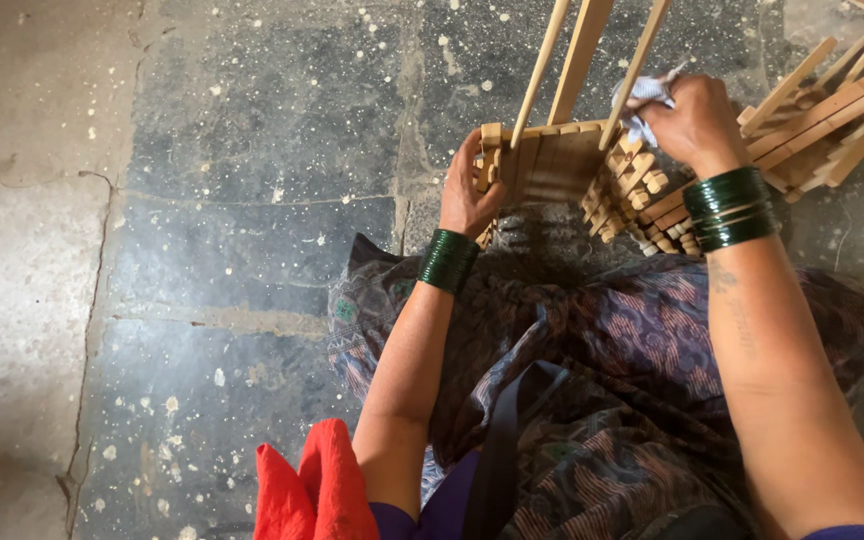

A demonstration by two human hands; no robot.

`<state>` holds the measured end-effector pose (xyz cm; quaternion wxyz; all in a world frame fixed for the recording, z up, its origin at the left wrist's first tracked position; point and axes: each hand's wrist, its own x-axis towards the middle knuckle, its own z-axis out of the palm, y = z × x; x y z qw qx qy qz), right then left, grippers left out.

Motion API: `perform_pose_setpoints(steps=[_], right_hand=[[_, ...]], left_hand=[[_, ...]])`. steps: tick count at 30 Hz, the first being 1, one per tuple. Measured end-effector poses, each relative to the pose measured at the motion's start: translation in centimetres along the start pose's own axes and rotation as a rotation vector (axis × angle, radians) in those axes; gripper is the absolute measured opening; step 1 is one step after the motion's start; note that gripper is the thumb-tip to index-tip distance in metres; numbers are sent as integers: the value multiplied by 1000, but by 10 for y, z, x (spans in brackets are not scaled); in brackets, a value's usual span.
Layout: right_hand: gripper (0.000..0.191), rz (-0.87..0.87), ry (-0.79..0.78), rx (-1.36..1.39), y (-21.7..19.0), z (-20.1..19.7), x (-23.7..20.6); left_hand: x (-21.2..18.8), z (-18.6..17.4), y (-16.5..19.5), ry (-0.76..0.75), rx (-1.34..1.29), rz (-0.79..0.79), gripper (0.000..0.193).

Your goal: The person sits on the floor and wipes a small wooden toy frame with a cloth, rotating and turning the object to clean its sides and rails, then sets it down on the floor beside other wooden toy parts.

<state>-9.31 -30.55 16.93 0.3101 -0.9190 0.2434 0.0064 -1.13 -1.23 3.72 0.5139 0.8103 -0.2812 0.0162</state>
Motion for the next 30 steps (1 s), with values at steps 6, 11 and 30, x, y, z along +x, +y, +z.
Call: perform_pose_setpoints(steps=[6, 11, 30], right_hand=[[17, -169, 155, 225, 37, 23, 24], [20, 53, 230, 247, 78, 34, 21], [31, -21, -33, 299, 75, 47, 41]], left_hand=[[2, -5, 10, 5, -51, -50, 83], [0, -10, 27, 12, -62, -74, 80], [0, -12, 26, -16, -95, -113, 81]])
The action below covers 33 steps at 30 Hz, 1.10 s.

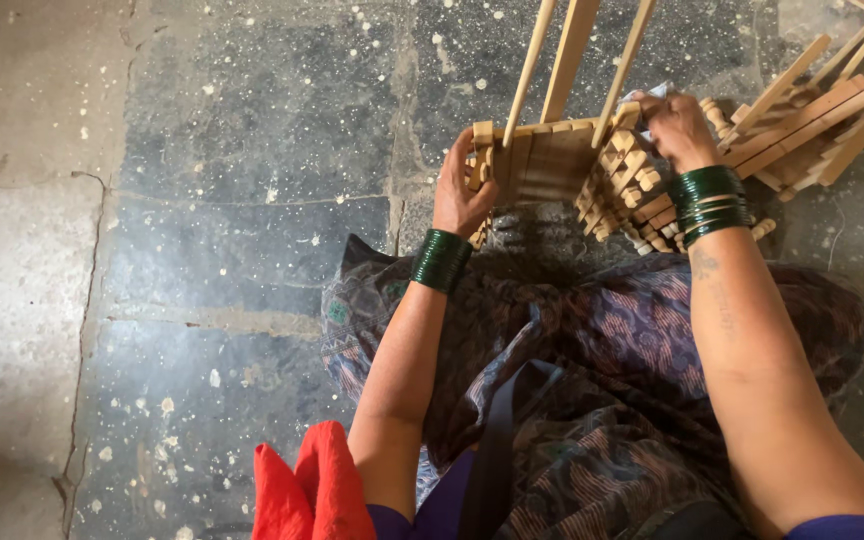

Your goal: The person sits on the floor and wipes a small wooden toy frame with a cloth, rotating and turning the object to clean its sides and rails, then sets it down on the floor beside other wooden toy parts.

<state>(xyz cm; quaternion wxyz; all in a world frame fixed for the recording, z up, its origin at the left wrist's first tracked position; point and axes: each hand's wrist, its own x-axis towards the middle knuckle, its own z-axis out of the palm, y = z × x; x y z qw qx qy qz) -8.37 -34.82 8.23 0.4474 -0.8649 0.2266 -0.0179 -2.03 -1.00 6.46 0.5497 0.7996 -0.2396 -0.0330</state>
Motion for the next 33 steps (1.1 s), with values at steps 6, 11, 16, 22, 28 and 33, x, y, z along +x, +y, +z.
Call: perform_pose_setpoints(steps=[6, 11, 16, 22, 28, 33], right_hand=[[28, -43, 73, 2, 1, 5, 3], [31, -75, 322, 213, 12, -14, -19], [32, -211, 378, 556, -28, -50, -51], [34, -640, 261, 430, -111, -31, -54], [29, -677, 268, 216, -122, -12, -52], [19, -474, 175, -201, -107, -6, -61]], left_hand=[[3, 2, -4, 6, 19, 53, 82], [3, 8, -8, -1, -5, 11, 80], [6, 10, -11, 34, 49, 75, 81], [2, 5, 0, 11, 33, -3, 82], [-1, 0, 7, -3, -1, 0, 81], [3, 4, 4, 11, 46, 14, 83]])
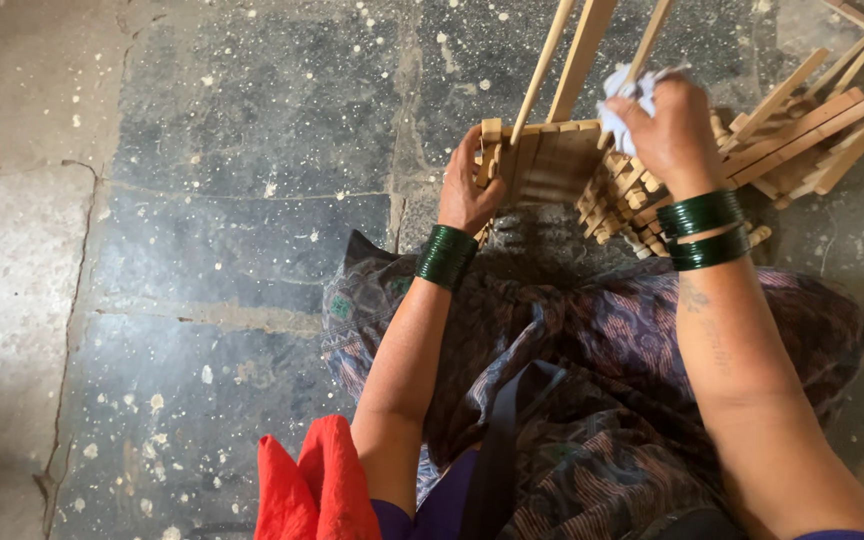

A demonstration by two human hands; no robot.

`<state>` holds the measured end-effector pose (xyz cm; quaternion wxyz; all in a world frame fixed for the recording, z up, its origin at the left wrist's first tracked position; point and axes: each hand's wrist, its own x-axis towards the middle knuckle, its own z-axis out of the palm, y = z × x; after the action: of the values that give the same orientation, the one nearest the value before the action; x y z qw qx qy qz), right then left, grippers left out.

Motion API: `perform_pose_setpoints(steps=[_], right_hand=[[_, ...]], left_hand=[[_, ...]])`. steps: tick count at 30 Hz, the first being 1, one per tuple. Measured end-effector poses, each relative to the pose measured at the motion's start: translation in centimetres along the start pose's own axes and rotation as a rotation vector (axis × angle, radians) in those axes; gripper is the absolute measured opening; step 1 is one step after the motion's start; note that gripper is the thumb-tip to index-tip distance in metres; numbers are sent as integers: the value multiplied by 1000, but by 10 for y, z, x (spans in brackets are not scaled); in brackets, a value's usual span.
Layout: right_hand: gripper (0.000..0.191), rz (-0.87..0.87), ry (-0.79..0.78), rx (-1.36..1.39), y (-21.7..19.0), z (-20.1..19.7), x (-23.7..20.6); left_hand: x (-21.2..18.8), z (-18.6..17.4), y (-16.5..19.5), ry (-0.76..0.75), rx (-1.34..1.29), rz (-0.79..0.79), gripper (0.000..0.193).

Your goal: The person sits on the floor and wipes a small wooden toy frame with a cloth, rotating and turning the object to clean its sides and rails, then sets it down on the floor beside other wooden toy parts.

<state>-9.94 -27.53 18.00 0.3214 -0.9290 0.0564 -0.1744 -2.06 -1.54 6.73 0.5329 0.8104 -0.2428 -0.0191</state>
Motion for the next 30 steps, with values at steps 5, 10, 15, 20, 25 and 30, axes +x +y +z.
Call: perform_pose_setpoints(steps=[5, 10, 15, 20, 25, 30], right_hand=[[24, 81, -28, 103, -16, -9, -1], [29, -289, 218, 296, -31, -43, 22], [29, -379, 279, 296, -28, -45, 38], [26, -202, 188, 345, -18, -28, 22], [20, -55, 96, 148, -7, -19, 4], [11, -168, 486, 238, 27, -40, 6]], left_hand=[[-1, 1, 1, 20, -6, 49, 80], [-7, -1, 3, 13, -48, 46, 79], [-3, 0, 2, 36, -20, 104, 79], [-3, 3, -1, -2, -40, 36, 79], [-1, 3, -2, 18, -10, 71, 80], [-2, 3, -1, 42, 6, 110, 78]])
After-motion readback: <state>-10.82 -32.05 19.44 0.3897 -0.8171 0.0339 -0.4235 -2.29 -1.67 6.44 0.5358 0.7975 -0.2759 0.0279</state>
